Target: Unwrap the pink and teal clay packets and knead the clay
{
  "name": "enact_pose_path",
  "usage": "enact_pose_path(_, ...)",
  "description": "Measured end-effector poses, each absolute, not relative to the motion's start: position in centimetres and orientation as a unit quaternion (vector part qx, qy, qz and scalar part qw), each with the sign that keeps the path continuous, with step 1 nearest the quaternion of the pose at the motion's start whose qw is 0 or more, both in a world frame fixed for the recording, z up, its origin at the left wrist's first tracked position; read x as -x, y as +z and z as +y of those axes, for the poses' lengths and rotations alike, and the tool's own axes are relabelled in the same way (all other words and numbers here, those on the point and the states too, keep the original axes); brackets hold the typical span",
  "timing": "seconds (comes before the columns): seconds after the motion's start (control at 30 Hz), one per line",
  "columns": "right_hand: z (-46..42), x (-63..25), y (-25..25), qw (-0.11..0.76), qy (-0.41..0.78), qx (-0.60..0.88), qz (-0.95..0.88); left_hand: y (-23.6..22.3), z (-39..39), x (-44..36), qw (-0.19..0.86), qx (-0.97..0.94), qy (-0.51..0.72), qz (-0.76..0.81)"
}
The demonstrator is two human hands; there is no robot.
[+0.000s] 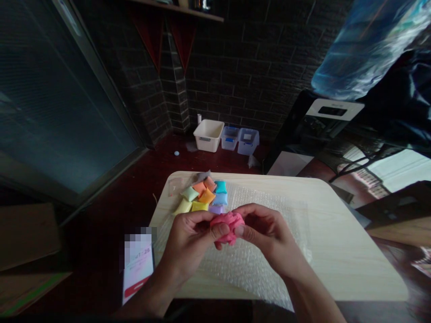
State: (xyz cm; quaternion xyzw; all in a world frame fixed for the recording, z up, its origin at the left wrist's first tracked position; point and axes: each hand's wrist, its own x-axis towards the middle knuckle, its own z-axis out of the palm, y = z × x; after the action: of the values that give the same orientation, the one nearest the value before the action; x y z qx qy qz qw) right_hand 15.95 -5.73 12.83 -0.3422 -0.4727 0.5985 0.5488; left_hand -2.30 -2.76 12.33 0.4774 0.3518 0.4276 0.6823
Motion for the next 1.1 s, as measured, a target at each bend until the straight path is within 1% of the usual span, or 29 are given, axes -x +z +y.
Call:
enact_pose_path(0.1,-5.64,-15.97,12.67,0.537,0.633,0.324,-0.455,12.16,-2.84,2.08,0.689,-0.473,0.427,0.347)
enact_pose_path(0.17,-5.64,-16.08,12.46,0.527,0.635,0.327,-0.460,12.25,-2.91,1.94,0.689,-0.479,0.422,0.344)
enact_pose_path(0.33,-5.65,-16.32,12.39,0.544,0.566,0.378,-0.490,12.89,-3.19,1.85,0.699,-0.498,0.398,0.324)
enact_pose_path(0.5,-5.68,-16.40,12.62,0.553,0.553,0.393,-0.484,13.10,-3.54,1.85,0.674,-0.517,0.399,0.346)
enact_pose_path(0.6,-5.67,-16.23,12.34,0.561,0.562,0.401,-0.457,13.11,-3.63,1.98,0.654,-0.533,0.395,0.363)
enact_pose_path(0.7,-5.61,-15.84,12.10,0.565,0.603,0.392,-0.404,13.11,-3.53,2.16,0.644,-0.541,0.394,0.370)
enact_pose_path(0.8,-5.51,-15.56,12.08,0.561,0.646,0.389,-0.343,13.05,-3.25,2.28,0.656,-0.532,0.393,0.363)
enact_pose_path(0.9,-5.36,-15.59,12.08,0.556,0.657,0.399,-0.316,12.99,-2.96,2.34,0.682,-0.513,0.391,0.345)
enact_pose_path(1.0,-5.16,-15.78,12.01,0.555,0.643,0.410,-0.332,12.98,-2.77,2.39,0.694,-0.500,0.394,0.337)
enact_pose_path(1.1,-5.11,-15.90,11.98,0.564,0.595,0.433,-0.375,12.94,-2.69,2.35,0.711,-0.475,0.396,0.337)
